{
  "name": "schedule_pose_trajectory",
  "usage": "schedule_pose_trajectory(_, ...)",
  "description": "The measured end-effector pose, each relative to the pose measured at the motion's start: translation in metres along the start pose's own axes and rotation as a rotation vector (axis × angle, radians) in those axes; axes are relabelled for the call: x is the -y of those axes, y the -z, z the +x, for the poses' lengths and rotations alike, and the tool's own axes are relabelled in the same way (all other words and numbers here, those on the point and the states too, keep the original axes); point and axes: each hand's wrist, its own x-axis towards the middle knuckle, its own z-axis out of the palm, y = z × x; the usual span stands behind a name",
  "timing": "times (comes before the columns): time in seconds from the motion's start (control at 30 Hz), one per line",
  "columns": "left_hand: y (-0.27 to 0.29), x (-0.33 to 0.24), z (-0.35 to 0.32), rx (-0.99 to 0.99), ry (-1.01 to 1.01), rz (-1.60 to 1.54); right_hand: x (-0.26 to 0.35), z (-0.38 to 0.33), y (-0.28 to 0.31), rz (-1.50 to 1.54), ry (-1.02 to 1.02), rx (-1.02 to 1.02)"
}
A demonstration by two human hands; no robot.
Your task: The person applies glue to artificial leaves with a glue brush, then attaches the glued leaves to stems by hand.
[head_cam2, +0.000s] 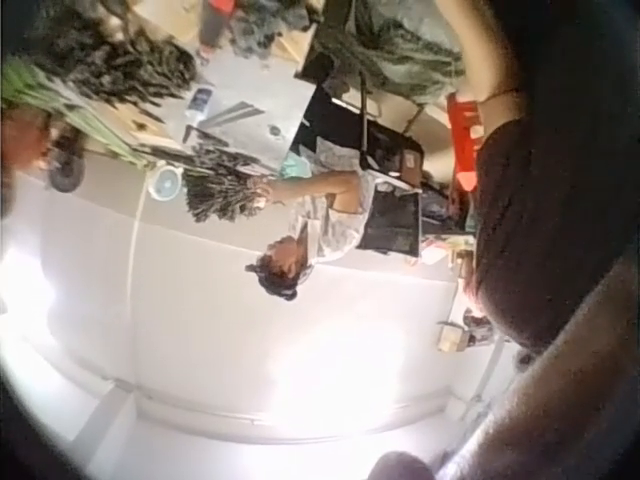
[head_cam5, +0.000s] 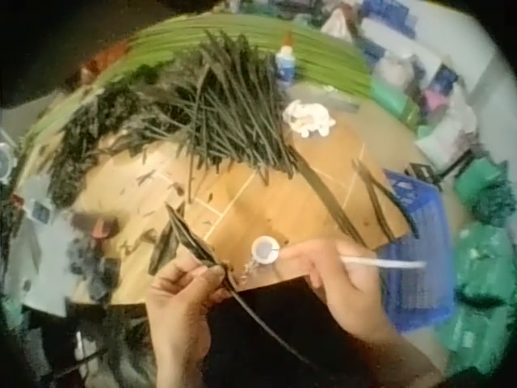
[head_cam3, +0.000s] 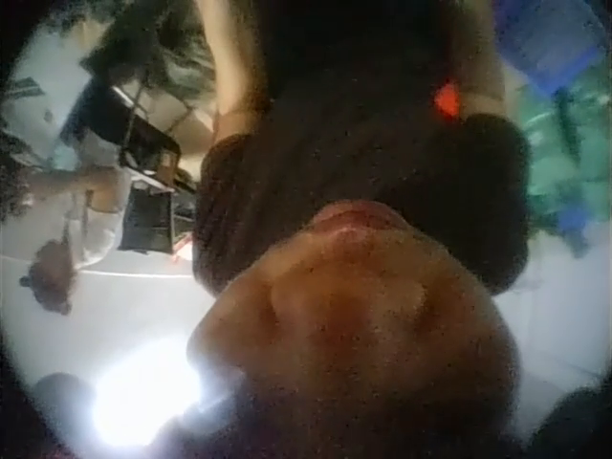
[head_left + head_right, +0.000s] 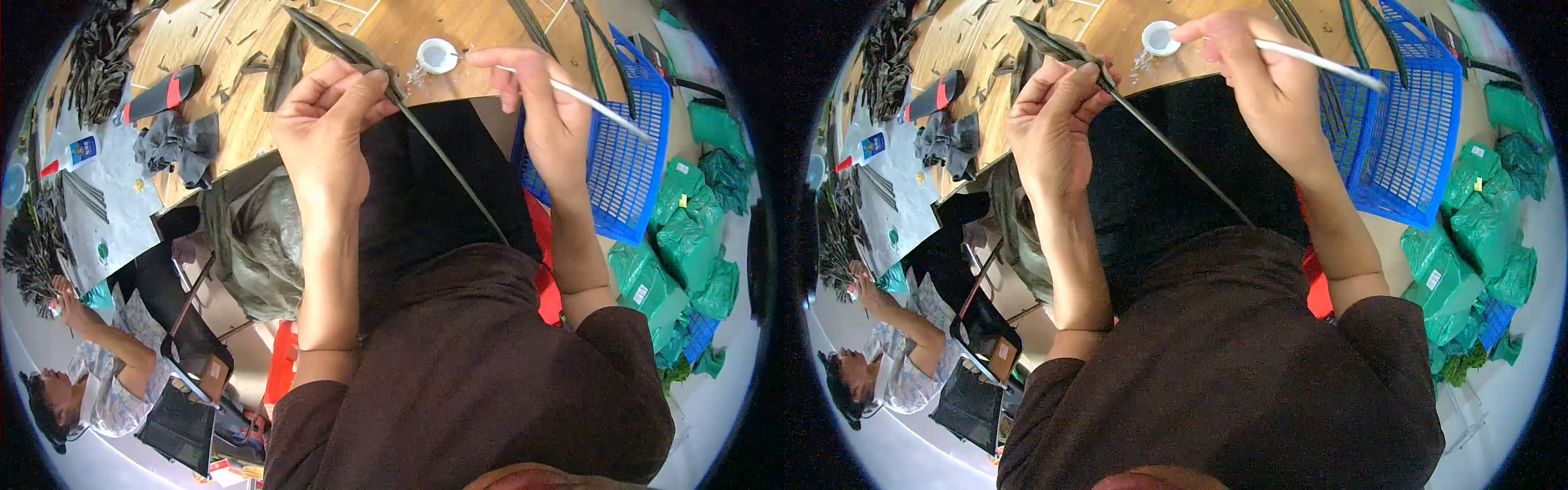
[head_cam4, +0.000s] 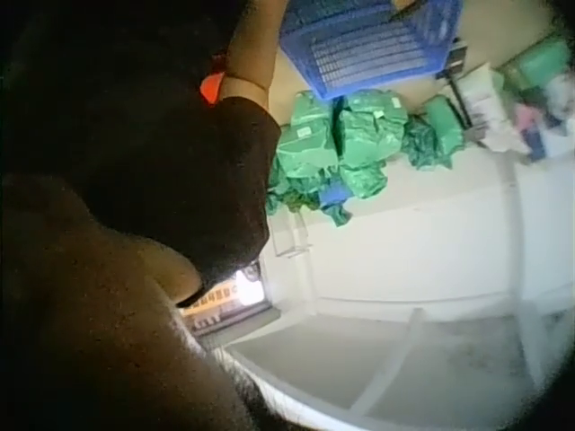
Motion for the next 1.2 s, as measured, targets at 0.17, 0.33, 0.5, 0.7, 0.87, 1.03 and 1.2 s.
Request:
schedule_pose_trajectory(0.17,0.003,0.004,0.005,-0.003,0.024,0.003,-0.018,0.012,-0.016,0.03,-0.142,-0.049)
schedule_pose_trajectory(0.33,0.004,0.003,0.006,0.005,0.031,0.006,-0.016,0.01,-0.017,-0.045,-0.147,-0.054)
schedule_pose_trajectory(0.5,0.003,0.004,0.003,0.052,0.024,-0.021,-0.003,0.001,-0.007,0.24,-0.061,-0.078)
schedule_pose_trajectory(0.7,-0.01,-0.006,-0.013,0.065,0.036,-0.057,0.019,-0.015,-0.012,0.484,-0.126,-0.016)
schedule_pose_trajectory(0.87,-0.016,-0.012,-0.024,0.065,0.029,-0.045,0.023,-0.02,-0.011,0.461,-0.108,-0.026)
schedule_pose_trajectory(1.03,-0.016,-0.017,-0.033,0.111,0.027,-0.004,0.032,-0.026,-0.005,0.415,-0.121,-0.028)
schedule_pose_trajectory(1.2,-0.02,-0.02,-0.038,0.079,0.04,-0.04,0.037,-0.031,-0.001,0.43,-0.094,-0.02)
